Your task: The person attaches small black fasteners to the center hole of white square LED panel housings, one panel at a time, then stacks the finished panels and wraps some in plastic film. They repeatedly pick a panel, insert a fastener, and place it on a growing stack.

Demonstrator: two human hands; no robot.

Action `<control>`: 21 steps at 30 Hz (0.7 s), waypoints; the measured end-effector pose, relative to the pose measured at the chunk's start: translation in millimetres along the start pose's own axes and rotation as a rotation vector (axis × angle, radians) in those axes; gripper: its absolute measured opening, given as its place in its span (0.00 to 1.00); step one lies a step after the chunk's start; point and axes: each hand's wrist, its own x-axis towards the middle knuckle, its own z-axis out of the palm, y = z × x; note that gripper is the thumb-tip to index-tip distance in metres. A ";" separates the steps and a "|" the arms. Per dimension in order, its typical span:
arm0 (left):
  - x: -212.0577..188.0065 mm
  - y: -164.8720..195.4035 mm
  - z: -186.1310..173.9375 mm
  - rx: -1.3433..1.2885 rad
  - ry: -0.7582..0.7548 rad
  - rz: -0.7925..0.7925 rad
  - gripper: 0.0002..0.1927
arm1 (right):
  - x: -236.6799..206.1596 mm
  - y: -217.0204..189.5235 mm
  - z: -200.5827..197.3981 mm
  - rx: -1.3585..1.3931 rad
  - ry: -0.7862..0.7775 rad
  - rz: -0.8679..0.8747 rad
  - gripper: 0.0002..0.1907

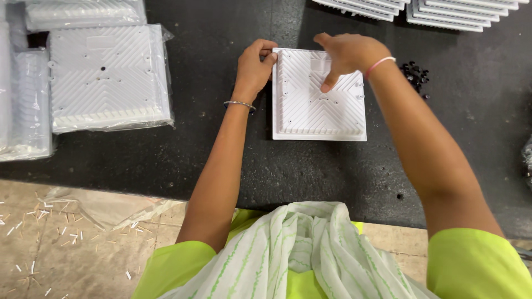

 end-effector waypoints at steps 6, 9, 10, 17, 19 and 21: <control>4.3 -6.3 4.0 0.049 0.022 0.040 0.09 | -7.9 -21.9 -4.1 0.005 -0.041 0.138 0.65; 4.1 -7.9 3.1 0.041 0.015 -0.021 0.10 | -18.8 -23.6 -4.7 0.060 0.015 0.143 0.64; 3.1 -8.1 2.8 0.048 0.017 0.008 0.11 | -23.4 -21.7 -1.8 0.085 0.043 0.136 0.63; -8.3 -2.7 -15.5 -0.116 -0.080 -0.253 0.15 | -65.3 27.7 63.4 0.300 0.671 -0.114 0.51; -11.9 0.2 -23.6 -0.134 -0.097 -0.272 0.15 | -75.6 45.5 86.9 0.694 0.710 -0.097 0.37; -14.4 4.5 -28.5 -0.113 -0.129 -0.242 0.14 | -82.5 59.6 107.5 0.820 0.677 0.037 0.29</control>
